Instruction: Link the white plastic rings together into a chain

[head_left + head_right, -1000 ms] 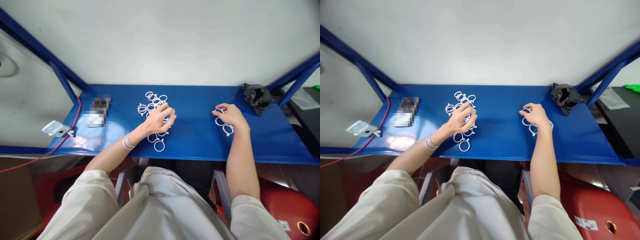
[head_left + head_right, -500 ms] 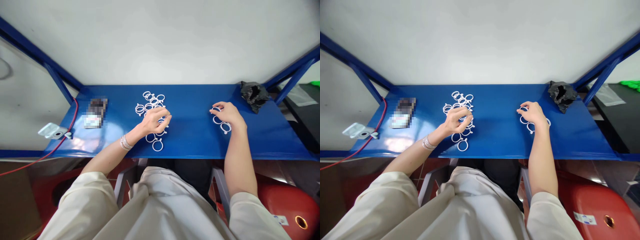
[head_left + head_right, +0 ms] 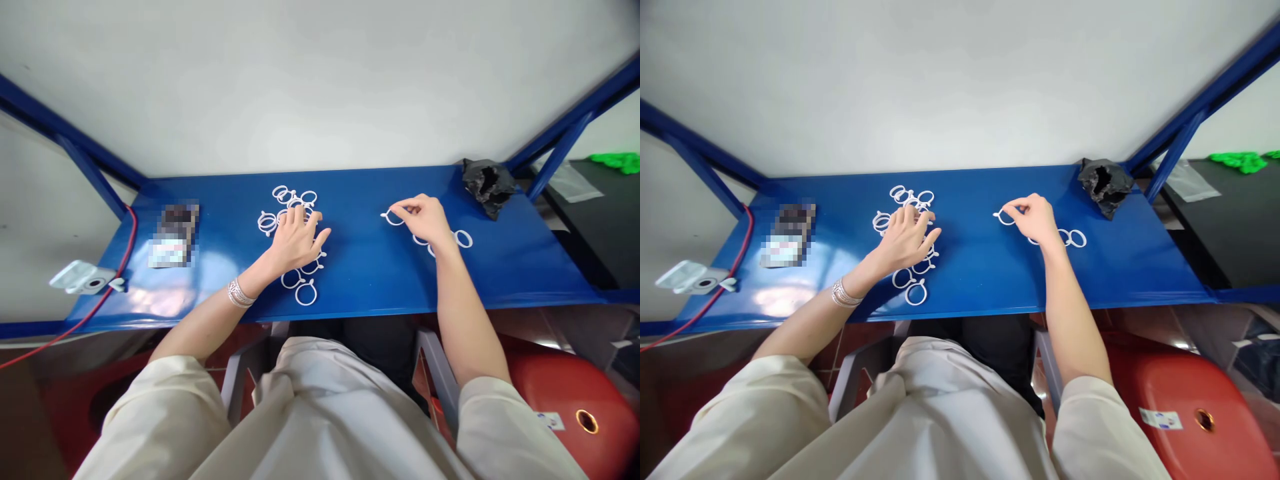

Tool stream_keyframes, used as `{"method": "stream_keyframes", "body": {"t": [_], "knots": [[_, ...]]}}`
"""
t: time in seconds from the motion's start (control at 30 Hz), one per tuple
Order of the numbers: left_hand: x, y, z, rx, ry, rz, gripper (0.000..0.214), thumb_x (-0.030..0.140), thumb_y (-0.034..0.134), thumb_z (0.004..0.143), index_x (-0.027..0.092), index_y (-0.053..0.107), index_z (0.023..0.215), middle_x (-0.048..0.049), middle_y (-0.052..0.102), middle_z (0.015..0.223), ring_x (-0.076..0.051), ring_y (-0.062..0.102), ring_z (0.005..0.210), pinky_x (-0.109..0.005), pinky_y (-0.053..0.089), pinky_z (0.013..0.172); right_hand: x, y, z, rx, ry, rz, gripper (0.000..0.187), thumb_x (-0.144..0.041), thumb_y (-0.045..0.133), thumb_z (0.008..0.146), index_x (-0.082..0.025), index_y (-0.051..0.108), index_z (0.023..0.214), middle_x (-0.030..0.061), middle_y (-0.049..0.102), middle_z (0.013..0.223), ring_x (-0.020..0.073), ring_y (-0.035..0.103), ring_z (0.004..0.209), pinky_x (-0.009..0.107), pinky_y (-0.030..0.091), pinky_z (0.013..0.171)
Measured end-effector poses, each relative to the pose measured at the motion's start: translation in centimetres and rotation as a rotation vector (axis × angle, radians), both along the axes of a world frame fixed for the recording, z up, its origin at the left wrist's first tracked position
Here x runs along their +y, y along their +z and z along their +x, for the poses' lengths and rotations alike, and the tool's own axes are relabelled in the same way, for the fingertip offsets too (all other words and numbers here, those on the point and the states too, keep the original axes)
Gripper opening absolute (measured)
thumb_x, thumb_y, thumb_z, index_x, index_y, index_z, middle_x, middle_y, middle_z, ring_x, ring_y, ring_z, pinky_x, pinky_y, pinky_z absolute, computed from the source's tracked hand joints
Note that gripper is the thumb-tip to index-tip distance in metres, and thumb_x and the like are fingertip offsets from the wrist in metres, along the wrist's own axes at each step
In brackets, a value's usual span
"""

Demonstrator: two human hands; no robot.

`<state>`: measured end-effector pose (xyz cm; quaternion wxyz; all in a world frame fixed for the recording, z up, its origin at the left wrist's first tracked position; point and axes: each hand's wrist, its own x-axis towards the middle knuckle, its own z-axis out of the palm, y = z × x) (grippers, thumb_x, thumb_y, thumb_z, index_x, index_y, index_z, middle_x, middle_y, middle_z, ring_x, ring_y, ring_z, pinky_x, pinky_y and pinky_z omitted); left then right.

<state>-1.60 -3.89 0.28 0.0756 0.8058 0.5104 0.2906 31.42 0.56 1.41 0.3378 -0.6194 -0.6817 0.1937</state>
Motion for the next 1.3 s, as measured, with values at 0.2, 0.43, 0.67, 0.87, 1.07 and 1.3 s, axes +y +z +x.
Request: {"method": "stream_keyframes", "body": {"t": [0.2,0.43,0.67,0.87,1.07,1.3], "knots": [[-0.9,0.8,1.0,-0.201,-0.007,0.044,0.043,0.054,0.075,0.093,0.017,0.068,0.114,-0.0215,0.067,0.125,-0.037,0.063,0.116,-0.051,0.05,0.101,-1.8,-1.0,-6.6,0.441,0.183,0.025,0.035,-0.056,0.076,0.089,-0.022,0.081,0.094,-0.0026,0.057,0.061,0.0156,0.05,0.055,0.034,0.045,0.059],[-1.6,1.7,2.7,-0.685,-0.261,-0.526,0.039,0.056,0.065,0.102,0.019,0.068,0.09,0.0012,0.061,0.058,-0.009,0.051,0.045,-0.023,0.04,0.046,-4.4,-1.9,-10.2,0.134,0.386,0.27,0.023,-0.034,0.059,0.105,-0.022,0.075,0.094,0.0045,0.077,0.08,0.0189,0.068,0.067,0.033,0.051,0.067],[-2.1,2.3,3.3,-0.925,-0.312,-0.821,0.052,0.068,0.072,0.093,0.018,0.062,0.081,0.0026,0.057,0.062,-0.008,0.055,0.044,-0.021,0.042,0.042,-5.1,-2.4,-10.8,-0.365,0.299,0.552,0.035,-0.025,0.049,0.108,-0.019,0.065,0.078,0.0063,0.07,0.069,0.0173,0.061,0.061,0.032,0.039,0.061],[-1.7,2.5,3.2,-1.033,-0.391,-0.739,0.063,0.071,0.077,0.088,0.019,0.049,0.065,0.0066,0.037,0.058,-0.005,0.033,0.047,-0.022,0.028,0.045,-4.9,-2.7,-12.1,-0.049,0.225,0.311,0.041,-0.031,0.044,0.112,-0.022,0.054,0.073,0.0029,0.062,0.064,0.0152,0.055,0.055,0.031,0.036,0.06],[-1.1,1.0,3.0,-0.926,-0.214,-0.571,0.059,0.069,0.074,0.091,0.018,0.06,0.067,0.0041,0.048,0.053,-0.006,0.042,0.048,-0.022,0.034,0.048,-4.4,-3.2,-11.9,-0.032,0.317,0.317,0.04,-0.035,0.042,0.114,-0.021,0.057,0.079,0.0055,0.067,0.073,0.0168,0.057,0.063,0.031,0.038,0.064],[-1.1,0.8,3.4,-1.031,-0.212,-0.755,0.05,0.063,0.083,0.086,0.02,0.058,0.094,0.0019,0.065,0.073,-0.012,0.066,0.061,-0.024,0.052,0.057,-5.1,-3.4,-11.9,-0.314,0.324,0.405,0.047,-0.031,0.036,0.116,-0.017,0.068,0.084,0.0085,0.071,0.076,0.0172,0.059,0.066,0.032,0.035,0.062]]}}
